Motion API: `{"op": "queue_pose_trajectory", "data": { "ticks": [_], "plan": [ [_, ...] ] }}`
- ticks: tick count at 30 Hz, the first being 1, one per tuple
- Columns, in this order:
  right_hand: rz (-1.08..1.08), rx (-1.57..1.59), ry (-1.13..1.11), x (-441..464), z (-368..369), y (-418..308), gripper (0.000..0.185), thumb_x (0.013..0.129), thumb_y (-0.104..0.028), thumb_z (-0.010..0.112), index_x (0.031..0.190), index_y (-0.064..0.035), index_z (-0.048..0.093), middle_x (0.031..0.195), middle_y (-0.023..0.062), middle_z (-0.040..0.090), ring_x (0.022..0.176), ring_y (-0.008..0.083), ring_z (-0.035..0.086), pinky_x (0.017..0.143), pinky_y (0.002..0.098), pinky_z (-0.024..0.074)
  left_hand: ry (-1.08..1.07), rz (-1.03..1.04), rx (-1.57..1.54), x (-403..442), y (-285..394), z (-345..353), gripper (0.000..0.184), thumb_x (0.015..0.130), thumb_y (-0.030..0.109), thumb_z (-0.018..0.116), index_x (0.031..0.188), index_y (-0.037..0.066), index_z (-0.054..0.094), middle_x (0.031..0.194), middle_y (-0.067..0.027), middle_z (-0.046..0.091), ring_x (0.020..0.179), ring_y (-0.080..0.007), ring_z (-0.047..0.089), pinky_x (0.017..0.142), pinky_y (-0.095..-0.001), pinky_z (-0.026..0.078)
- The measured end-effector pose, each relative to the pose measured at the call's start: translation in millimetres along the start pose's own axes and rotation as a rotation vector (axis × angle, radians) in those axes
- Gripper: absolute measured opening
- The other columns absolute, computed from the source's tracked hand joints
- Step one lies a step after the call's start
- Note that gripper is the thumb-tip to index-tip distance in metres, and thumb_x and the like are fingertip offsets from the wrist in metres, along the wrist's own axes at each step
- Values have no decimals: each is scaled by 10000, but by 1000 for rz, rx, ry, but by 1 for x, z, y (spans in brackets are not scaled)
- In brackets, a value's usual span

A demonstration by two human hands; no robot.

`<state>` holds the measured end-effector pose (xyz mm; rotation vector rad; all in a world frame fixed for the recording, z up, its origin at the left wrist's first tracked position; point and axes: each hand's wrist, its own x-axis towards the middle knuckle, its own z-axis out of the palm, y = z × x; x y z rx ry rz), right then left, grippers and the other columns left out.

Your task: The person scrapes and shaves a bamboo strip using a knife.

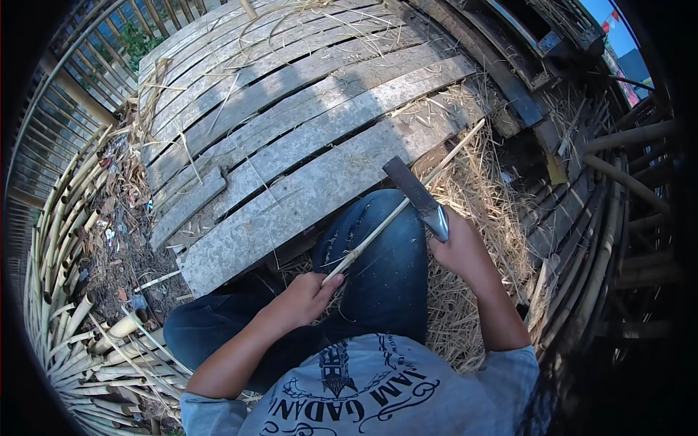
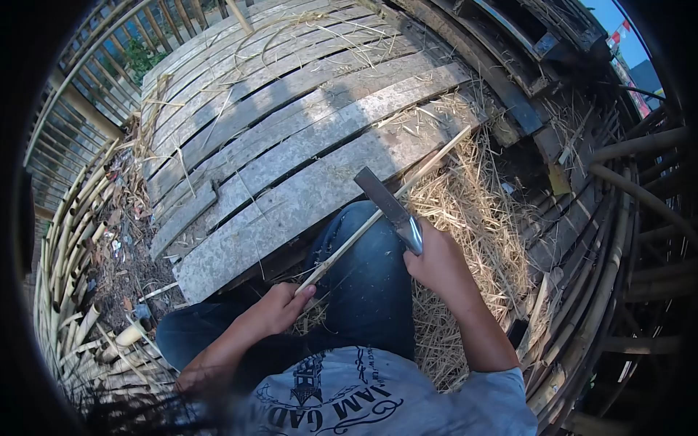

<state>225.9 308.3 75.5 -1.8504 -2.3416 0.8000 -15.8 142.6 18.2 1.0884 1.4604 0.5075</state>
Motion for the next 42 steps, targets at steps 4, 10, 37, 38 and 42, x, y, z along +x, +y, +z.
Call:
{"op": "queue_pose_trajectory", "data": {
  "ticks": [4,10,37,38,42],
  "plan": [
    [-66,93,-121,-1,6,1,501,751,-119,657,1216,33,551,822,246,676,814,388,689,765,441,531,2,-33,-51,2,-8,2,591,1041,423,433,679,-37,513,526,-45,444,542,-120,403,517,-365,402],
    [-60,112,52,48,-22,34,334,731,-60,620,1056,16,623,822,202,671,737,333,660,714,384,512,-33,-4,-41,6,-11,1,599,1038,433,432,719,-60,552,528,-92,459,527,-163,443,543,-379,424],
    [-67,36,224,25,-23,5,292,767,-46,600,1043,14,521,754,189,620,679,310,620,670,405,488,-84,-19,-62,14,-22,2,622,1035,482,414,688,-24,516,523,-55,408,522,-134,379,514,-375,382],
    [-22,45,180,18,-23,-3,325,777,-45,594,1082,4,491,755,195,618,673,316,620,666,406,486,-78,-18,-72,15,-22,2,622,1035,482,414,688,-24,516,523,-55,408,522,-134,379,514,-375,382],
    [-111,36,-52,-18,13,-17,400,822,-64,614,1147,-14,385,767,226,618,657,349,634,634,416,482,-113,-39,-59,18,-30,4,641,1031,509,402,675,-15,504,523,-46,410,523,-128,380,510,-365,378]
  ]
}}
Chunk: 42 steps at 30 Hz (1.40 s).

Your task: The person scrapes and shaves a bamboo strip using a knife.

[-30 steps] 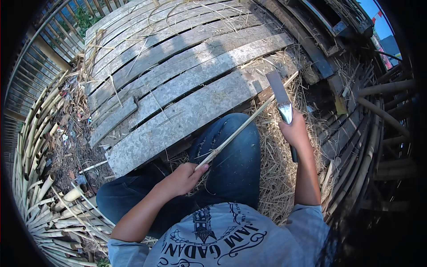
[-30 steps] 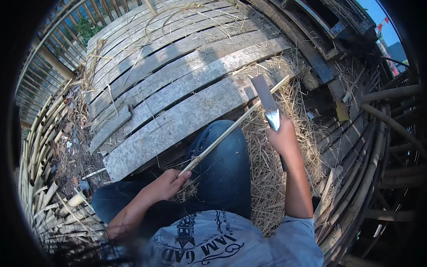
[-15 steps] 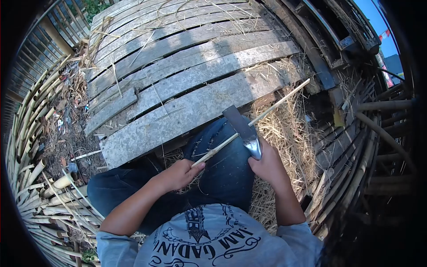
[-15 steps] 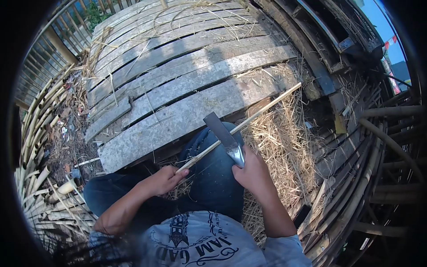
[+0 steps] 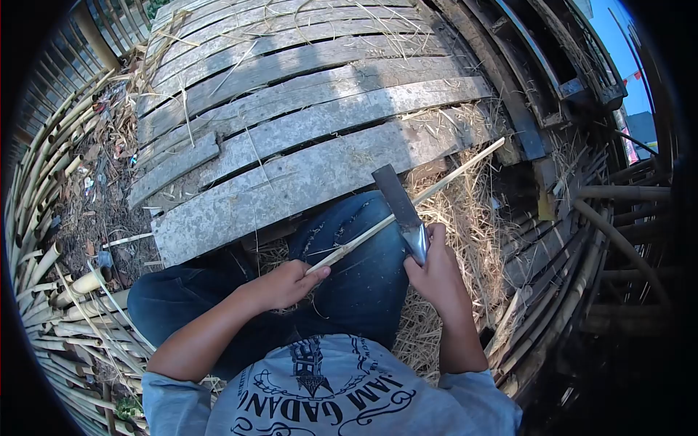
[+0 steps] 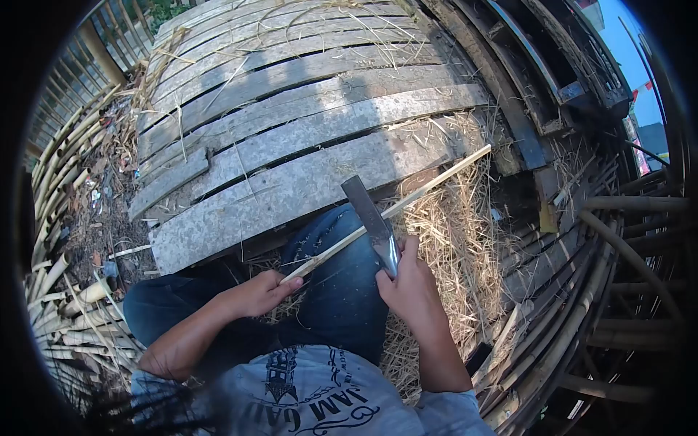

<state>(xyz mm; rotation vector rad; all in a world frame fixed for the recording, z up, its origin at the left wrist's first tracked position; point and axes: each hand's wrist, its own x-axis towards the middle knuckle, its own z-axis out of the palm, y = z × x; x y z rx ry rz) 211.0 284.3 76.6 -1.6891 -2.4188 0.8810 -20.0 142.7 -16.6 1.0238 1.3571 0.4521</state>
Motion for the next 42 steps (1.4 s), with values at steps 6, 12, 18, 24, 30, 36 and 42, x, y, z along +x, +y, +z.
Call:
{"op": "queue_pose_trajectory", "data": {
  "ticks": [6,12,18,24,30,36,42],
  "plan": [
    [22,229,61,13,-30,20,395,876,-96,687,1085,-53,356,789,91,566,653,116,528,593,314,455,-77,-49,-109,-2,-3,-1,678,1009,578,392,638,22,505,528,1,403,521,-102,394,496,-336,370],
    [-45,66,294,12,-28,23,365,924,-123,636,1202,13,443,857,201,666,723,308,674,648,398,505,-64,-83,-75,4,2,-2,712,996,600,399,639,-3,524,538,-41,451,525,-141,437,525,-362,399],
    [-193,288,-60,-8,7,41,478,917,-139,653,1324,12,453,867,136,678,700,195,641,641,326,489,-72,-68,-36,3,4,-6,725,996,582,419,656,-44,552,547,-115,510,532,-203,491,568,-399,439],
    [113,554,236,2,-2,34,442,968,-146,575,1369,-15,442,792,32,604,582,68,538,502,231,437,-26,-11,-43,2,1,-3,710,1009,558,413,632,-33,523,518,-80,449,504,-167,443,520,-385,404],
    [-69,394,-205,-11,2,43,454,966,-150,583,1371,-7,437,770,19,585,601,58,523,504,226,423,-38,-36,-20,5,0,-5,732,1002,579,408,636,-44,526,519,-78,449,502,-167,449,510,-382,407],
    [103,580,-32,-16,19,35,394,1008,-155,499,1376,-41,414,710,3,528,522,46,488,454,191,403,-74,-75,-19,3,5,-10,744,994,591,416,663,-62,551,536,-112,491,509,-202,491,536,-396,435],
    [104,598,31,-13,5,39,412,978,-184,557,1343,-13,471,780,31,592,626,77,557,511,214,425,-8,-8,-44,5,5,0,747,1002,580,409,617,-51,520,503,-81,440,485,-166,441,503,-383,407]
  ]
}}
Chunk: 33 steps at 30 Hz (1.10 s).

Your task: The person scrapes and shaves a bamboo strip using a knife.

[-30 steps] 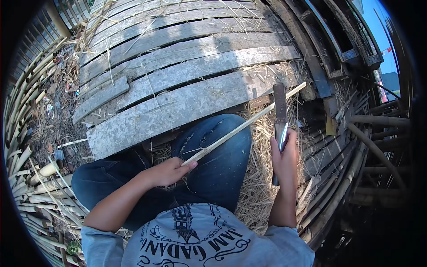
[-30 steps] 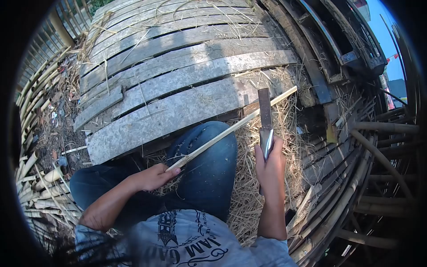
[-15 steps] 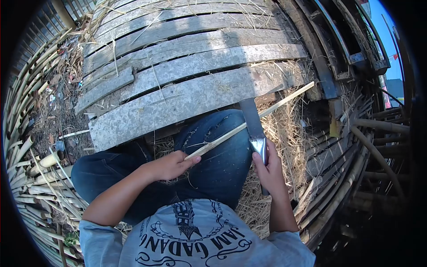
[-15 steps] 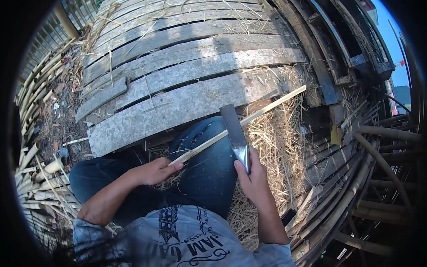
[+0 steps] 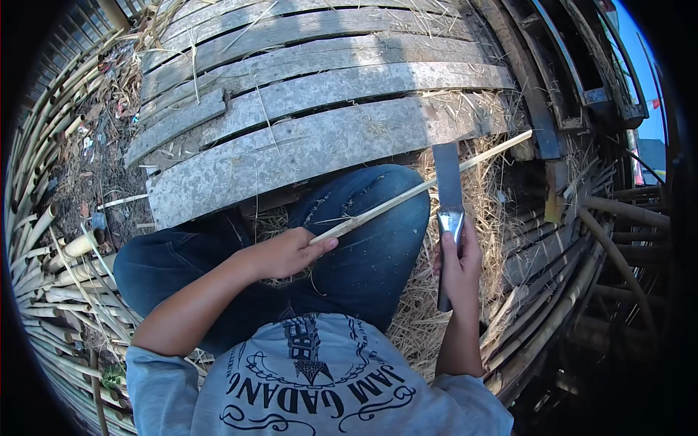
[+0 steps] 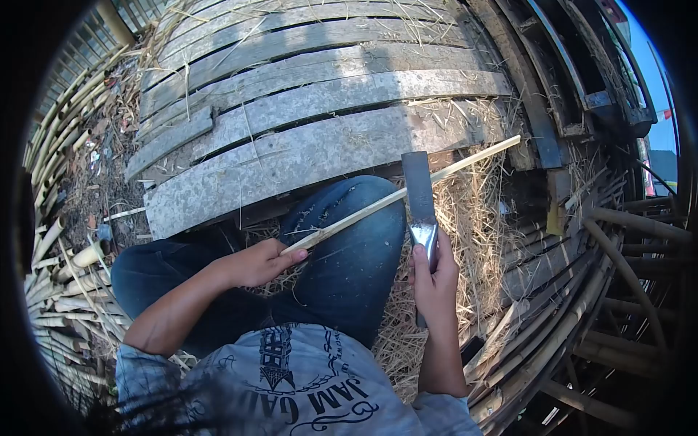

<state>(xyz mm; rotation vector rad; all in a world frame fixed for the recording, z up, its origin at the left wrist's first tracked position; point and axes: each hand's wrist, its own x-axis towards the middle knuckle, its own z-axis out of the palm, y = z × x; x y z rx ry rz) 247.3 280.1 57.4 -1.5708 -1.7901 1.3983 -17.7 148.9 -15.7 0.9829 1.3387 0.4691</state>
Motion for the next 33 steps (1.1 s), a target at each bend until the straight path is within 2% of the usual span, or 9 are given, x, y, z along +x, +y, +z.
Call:
{"op": "queue_pose_trajectory", "data": {
  "ticks": [5,9,13,17,20,23,25,29,33],
  "plan": [
    [-77,-134,-283,-23,18,8,424,995,-140,503,1389,-10,415,719,11,555,537,43,498,472,190,400,-24,-16,19,-3,4,-7,754,1005,573,412,584,-47,500,483,-61,395,474,-146,398,480,-385,384],
    [-73,-26,-13,-4,8,6,400,1010,-173,502,1369,-18,422,695,8,543,513,46,485,455,197,397,36,36,-13,1,-3,1,744,1012,550,417,583,-53,493,482,-79,396,472,-156,400,485,-392,389],
    [38,-15,-272,-26,21,2,400,975,-127,544,1346,-2,464,739,17,567,549,51,511,474,203,407,-7,39,70,0,-8,-6,713,1018,532,418,629,-58,509,498,-93,415,478,-169,415,501,-392,398],
    [-29,125,18,-8,18,8,408,997,-171,512,1357,-5,416,734,12,557,521,45,492,469,197,406,27,74,34,0,-4,-1,708,1017,540,411,651,-55,524,505,-91,423,480,-179,425,508,-393,401],
    [-35,-91,-283,-30,26,18,365,1000,-159,494,1325,-8,424,726,12,546,528,48,496,461,202,399,-29,37,82,3,-11,-4,738,1005,569,410,618,-51,513,490,-84,406,465,-181,421,498,-391,400],
    [62,-58,-250,-19,10,1,345,1004,-160,487,1307,-5,431,719,12,540,535,48,494,458,203,396,-11,40,44,-1,0,-5,753,998,584,412,605,-52,507,487,-78,404,462,-181,424,491,-392,400],
    [-7,94,15,-14,19,9,322,1013,-172,473,1281,1,430,702,14,526,511,53,477,455,206,395,-5,30,35,-2,5,-3,750,1002,570,415,610,-59,526,491,-105,437,462,-214,463,505,-399,422],
    [28,-57,-326,-33,21,10,327,1001,-123,487,1297,1,424,715,23,543,522,60,496,466,206,391,-36,16,77,0,-5,-6,742,1005,553,425,620,-68,552,496,-138,475,462,-246,504,515,-406,444],
    [8,144,20,-18,25,9,253,1014,-143,472,1229,-12,449,713,9,529,503,49,477,454,195,386,1,16,57,1,0,1,752,1002,556,429,609,-74,545,498,-149,484,463,-253,506,516,-408,447]
  ]
}}
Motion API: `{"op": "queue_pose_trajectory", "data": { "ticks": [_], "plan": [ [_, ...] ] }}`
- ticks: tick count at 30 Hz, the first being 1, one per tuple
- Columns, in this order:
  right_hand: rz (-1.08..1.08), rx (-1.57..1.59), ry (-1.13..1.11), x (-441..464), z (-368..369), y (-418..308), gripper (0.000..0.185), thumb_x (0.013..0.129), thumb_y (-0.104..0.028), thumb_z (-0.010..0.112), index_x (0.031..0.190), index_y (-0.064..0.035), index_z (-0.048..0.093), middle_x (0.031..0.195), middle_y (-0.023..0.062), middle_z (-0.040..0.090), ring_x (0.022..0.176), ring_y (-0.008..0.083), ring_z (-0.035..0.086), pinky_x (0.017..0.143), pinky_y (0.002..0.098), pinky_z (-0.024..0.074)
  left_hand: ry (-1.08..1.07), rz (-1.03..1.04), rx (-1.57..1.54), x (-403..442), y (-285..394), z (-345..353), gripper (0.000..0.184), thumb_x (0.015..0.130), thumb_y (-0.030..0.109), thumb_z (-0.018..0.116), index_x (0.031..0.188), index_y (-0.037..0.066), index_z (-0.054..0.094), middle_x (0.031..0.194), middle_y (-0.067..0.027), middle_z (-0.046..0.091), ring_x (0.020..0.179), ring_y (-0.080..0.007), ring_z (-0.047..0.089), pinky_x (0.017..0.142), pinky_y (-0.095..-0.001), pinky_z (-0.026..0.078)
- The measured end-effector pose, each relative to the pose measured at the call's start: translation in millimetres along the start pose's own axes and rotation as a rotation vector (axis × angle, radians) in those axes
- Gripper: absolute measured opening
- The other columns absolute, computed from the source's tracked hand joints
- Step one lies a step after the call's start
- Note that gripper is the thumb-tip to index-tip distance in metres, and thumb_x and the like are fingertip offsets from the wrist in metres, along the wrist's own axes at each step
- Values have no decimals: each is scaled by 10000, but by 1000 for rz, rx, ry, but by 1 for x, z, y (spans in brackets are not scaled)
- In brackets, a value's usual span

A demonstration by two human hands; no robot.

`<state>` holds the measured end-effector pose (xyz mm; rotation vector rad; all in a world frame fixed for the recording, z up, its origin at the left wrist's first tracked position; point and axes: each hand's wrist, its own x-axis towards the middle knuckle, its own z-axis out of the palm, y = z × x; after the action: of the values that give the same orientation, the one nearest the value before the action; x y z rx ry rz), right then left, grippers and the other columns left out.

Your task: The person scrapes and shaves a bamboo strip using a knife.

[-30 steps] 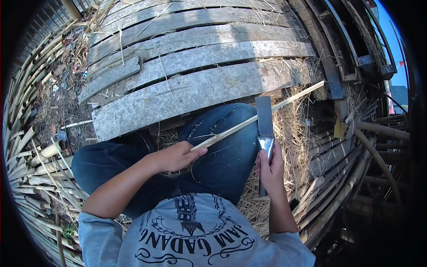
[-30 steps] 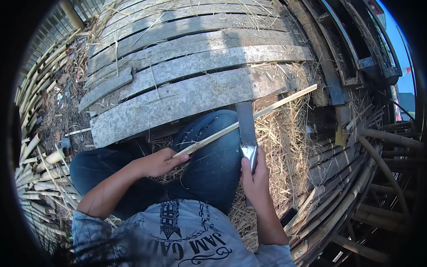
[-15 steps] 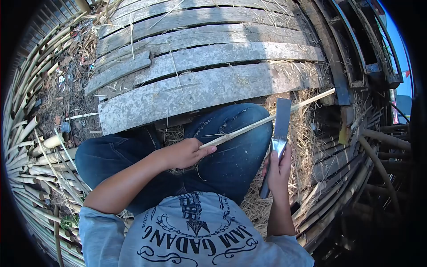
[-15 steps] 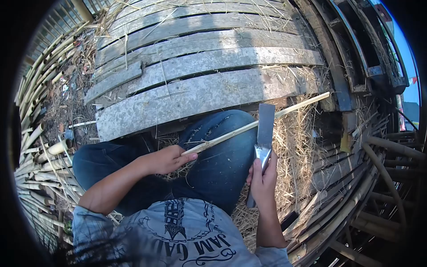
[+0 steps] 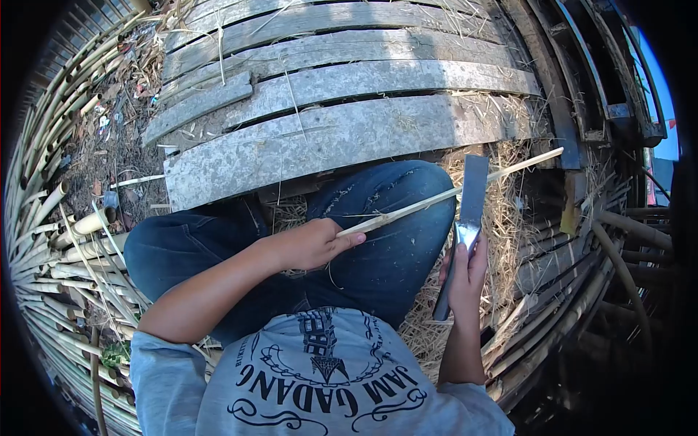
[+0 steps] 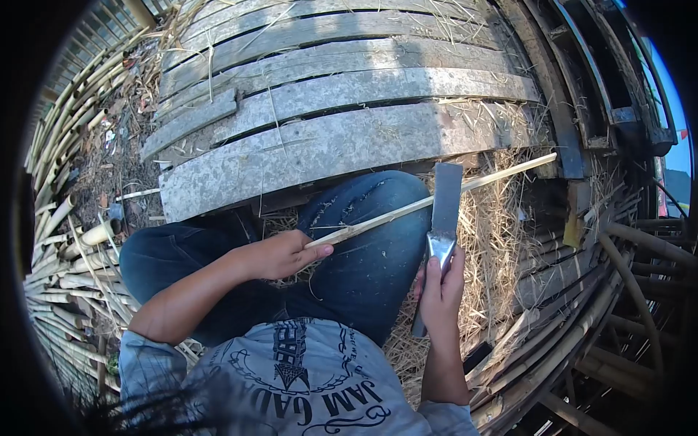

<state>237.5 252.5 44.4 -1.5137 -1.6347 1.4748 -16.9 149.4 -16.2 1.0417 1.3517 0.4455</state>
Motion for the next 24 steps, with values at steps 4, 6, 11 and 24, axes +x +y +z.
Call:
{"op": "queue_pose_trajectory", "data": {
  "ticks": [4,6,11,24],
  "plan": [
    [24,-256,-306,-11,-3,-3,221,1012,-145,474,1194,-21,457,693,3,528,481,56,470,448,188,395,3,27,3,1,-5,-2,740,1001,558,431,613,-65,529,498,-137,461,464,-241,483,516,-412,432],
    [115,-100,-219,-5,-8,-9,203,1011,-138,472,1178,-23,461,691,2,527,485,60,473,453,191,398,0,38,5,1,-4,-2,728,1001,564,426,626,-53,520,494,-112,431,465,-209,454,512,-407,417],
    [41,-237,-312,-15,1,6,206,1014,-140,464,1186,-26,454,737,22,543,518,58,496,466,199,410,18,31,15,0,-4,-2,734,997,572,427,630,-57,528,500,-131,445,463,-241,471,524,-416,426],
    [57,115,-49,-12,6,11,234,998,-151,526,1183,-14,484,743,19,556,547,63,532,465,199,414,-14,-11,5,-3,3,-3,735,995,574,433,625,-55,525,505,-105,432,472,-204,451,516,-398,419]
  ]
}}
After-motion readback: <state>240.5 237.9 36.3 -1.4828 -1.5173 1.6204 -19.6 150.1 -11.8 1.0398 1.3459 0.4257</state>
